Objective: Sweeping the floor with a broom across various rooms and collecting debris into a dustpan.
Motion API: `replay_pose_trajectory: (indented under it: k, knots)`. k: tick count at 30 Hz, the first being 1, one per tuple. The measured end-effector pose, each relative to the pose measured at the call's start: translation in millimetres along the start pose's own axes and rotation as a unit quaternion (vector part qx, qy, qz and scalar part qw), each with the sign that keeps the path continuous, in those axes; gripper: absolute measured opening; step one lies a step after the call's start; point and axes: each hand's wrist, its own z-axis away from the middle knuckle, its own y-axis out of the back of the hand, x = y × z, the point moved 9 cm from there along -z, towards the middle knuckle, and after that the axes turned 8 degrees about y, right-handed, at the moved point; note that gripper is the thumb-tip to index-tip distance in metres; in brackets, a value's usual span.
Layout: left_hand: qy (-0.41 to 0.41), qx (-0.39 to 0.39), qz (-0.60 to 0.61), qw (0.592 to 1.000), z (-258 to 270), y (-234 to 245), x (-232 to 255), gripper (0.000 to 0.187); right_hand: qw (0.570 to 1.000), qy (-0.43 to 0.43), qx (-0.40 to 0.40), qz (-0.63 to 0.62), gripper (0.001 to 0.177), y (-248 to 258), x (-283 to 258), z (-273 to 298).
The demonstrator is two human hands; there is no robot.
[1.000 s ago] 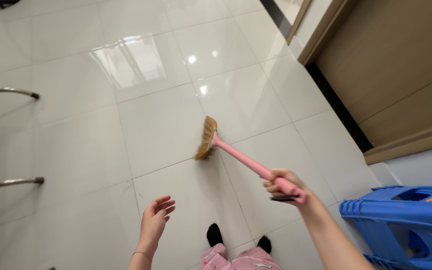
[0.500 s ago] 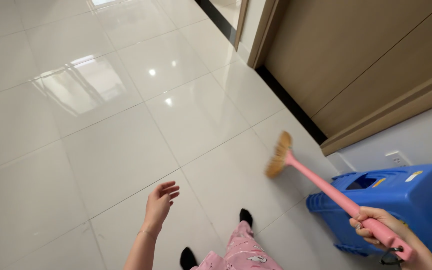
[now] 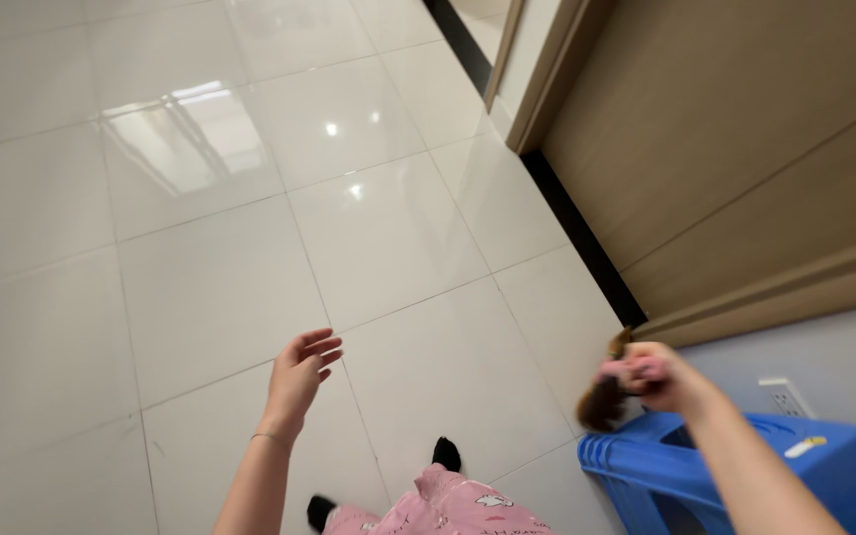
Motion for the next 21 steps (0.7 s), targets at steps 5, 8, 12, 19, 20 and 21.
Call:
replay_pose_trajectory:
  k: [5, 8, 12, 19, 20, 21]
  knots:
    - [-0.006, 0.042, 0.043, 0.998, 0.6, 29.1, -27.0, 0.057, 0.990, -0.117, 0.070, 0.028, 0.029, -159.3, 46.0, 51.2]
    - [0.049, 0.084, 0.088, 0.991, 6.8, 42.5, -47.9, 0.053, 0.967, -0.204, -0.046, 0.147, 0.024, -216.2, 103.8, 29.0]
    - [0.095, 0.112, 0.103, 0.984, 15.3, 56.1, -52.4, 0.050, 0.959, -0.185, -0.125, 0.175, 0.024, -319.8, 80.4, 55.4]
    - [0.065, 0.124, 0.115, 0.983, -51.5, 70.6, -37.5, 0.052, 0.925, -0.221, -0.301, 0.076, 0.022, -365.3, 18.1, -6.0]
    - [0.065, 0.124, 0.114, 0.984, -53.5, 66.9, -22.9, 0.052, 0.924, -0.221, -0.302, 0.075, 0.022, -351.0, 4.6, -11.9]
    - [0.075, 0.123, 0.103, 0.984, -56.1, 62.3, -10.0, 0.054, 0.917, -0.242, -0.315, 0.042, 0.021, -339.8, -7.3, -14.4]
